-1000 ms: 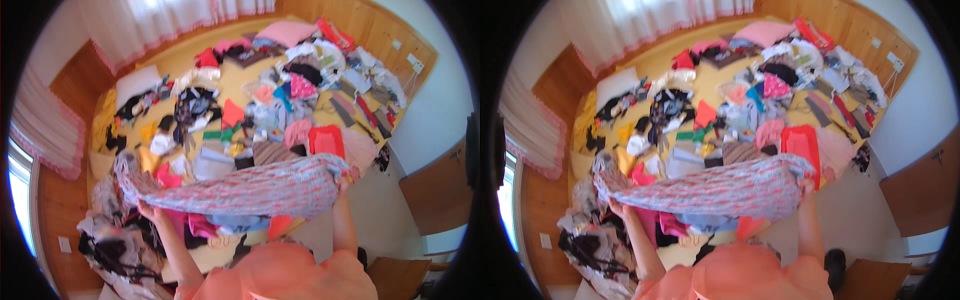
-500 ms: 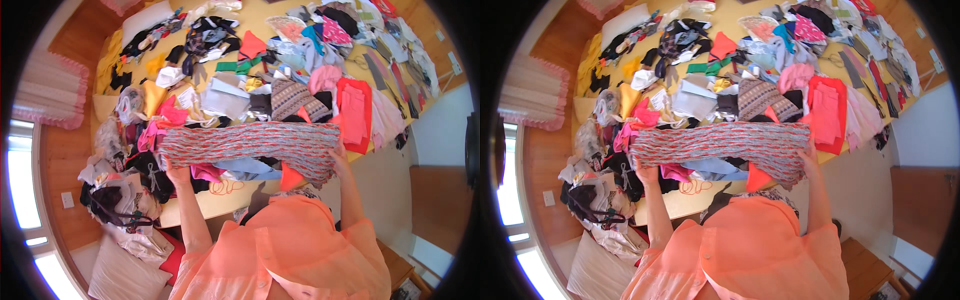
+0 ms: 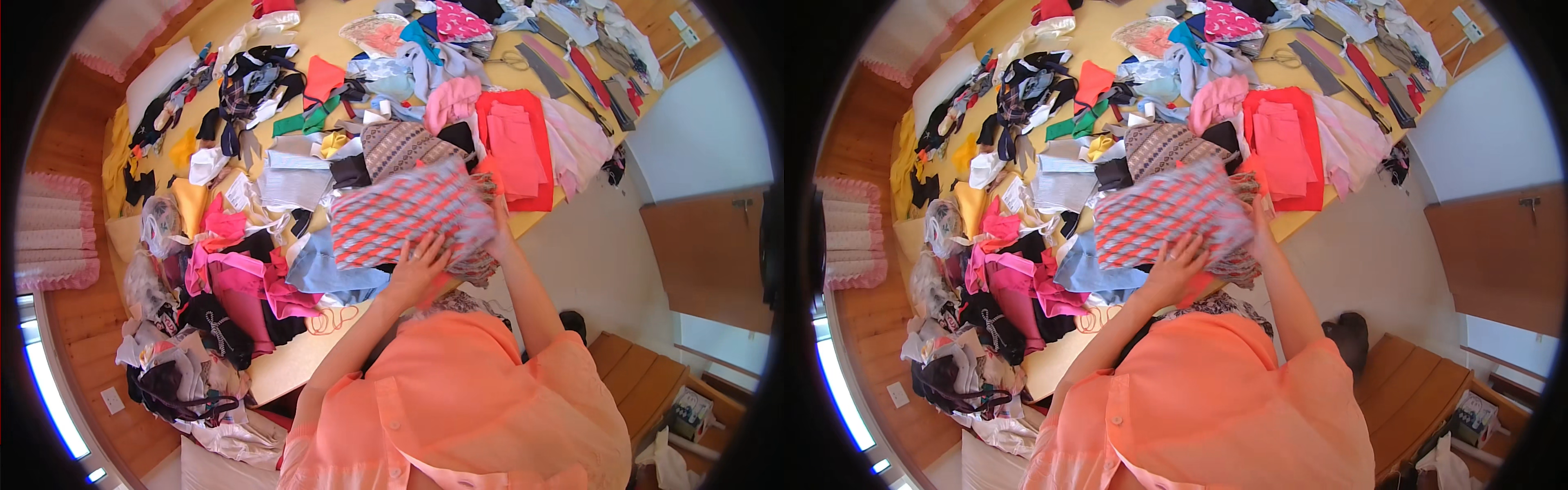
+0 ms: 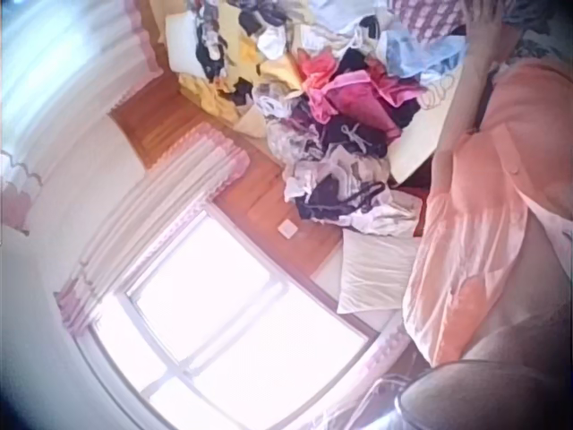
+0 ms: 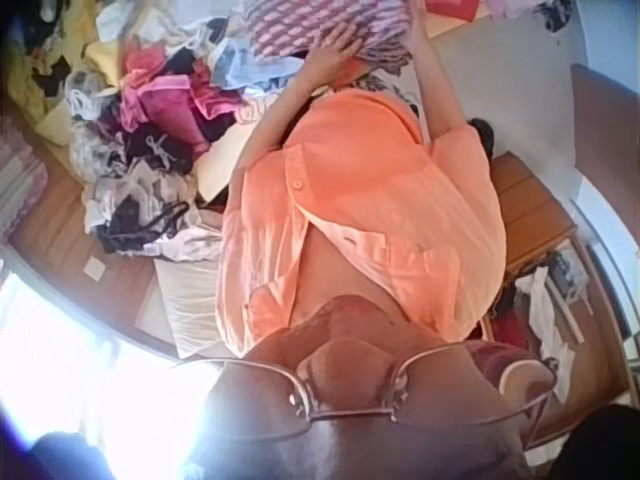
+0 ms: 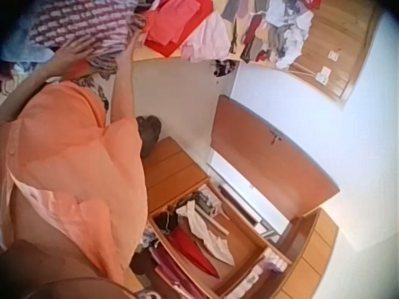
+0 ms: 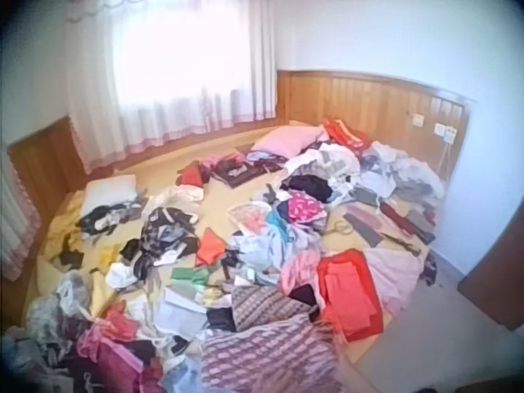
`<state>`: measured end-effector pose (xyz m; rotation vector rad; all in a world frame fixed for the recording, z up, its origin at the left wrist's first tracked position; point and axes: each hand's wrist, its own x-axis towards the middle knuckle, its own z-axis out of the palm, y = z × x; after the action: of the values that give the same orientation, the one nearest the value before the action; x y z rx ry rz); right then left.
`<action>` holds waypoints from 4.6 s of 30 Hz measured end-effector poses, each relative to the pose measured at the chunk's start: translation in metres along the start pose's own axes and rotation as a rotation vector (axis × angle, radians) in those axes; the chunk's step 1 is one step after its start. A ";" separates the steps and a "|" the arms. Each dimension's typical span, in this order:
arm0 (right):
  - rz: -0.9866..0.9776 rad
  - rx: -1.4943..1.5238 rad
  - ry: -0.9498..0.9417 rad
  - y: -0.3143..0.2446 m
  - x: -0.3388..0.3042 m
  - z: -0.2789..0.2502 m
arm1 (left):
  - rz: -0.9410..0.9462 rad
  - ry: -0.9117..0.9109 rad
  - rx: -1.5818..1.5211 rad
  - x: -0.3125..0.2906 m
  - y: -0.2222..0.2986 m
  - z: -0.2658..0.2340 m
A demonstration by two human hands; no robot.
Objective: Sort and fold various articles of clothing on a bed.
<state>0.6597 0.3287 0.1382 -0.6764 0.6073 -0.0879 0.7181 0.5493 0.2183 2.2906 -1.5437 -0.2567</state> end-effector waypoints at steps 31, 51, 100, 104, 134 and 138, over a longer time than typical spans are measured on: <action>-0.881 -1.680 0.194 -0.057 0.032 0.031 | -0.739 0.557 -0.794 -0.009 -0.148 0.022; -0.674 -1.875 0.111 -0.068 0.040 0.032 | -0.618 0.389 -0.638 0.005 -0.165 0.011; -0.382 -1.607 0.207 -0.033 0.194 0.061 | -1.178 0.728 -0.520 -0.195 -0.153 -0.005; -0.099 -1.538 0.181 -0.038 0.195 0.074 | -1.278 0.581 -0.490 -0.176 -0.144 -0.027; -0.603 -0.393 -0.254 -0.183 -0.030 0.248 | -1.248 0.961 -1.418 -0.198 -0.146 0.007; -0.673 -0.400 -0.373 -0.159 -0.067 0.285 | -1.277 0.905 -1.393 -0.196 -0.146 0.005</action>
<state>0.7811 0.3822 0.4437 -1.2350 0.0122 -0.4638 0.7657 0.7778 0.1461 1.3801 0.6113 -0.3391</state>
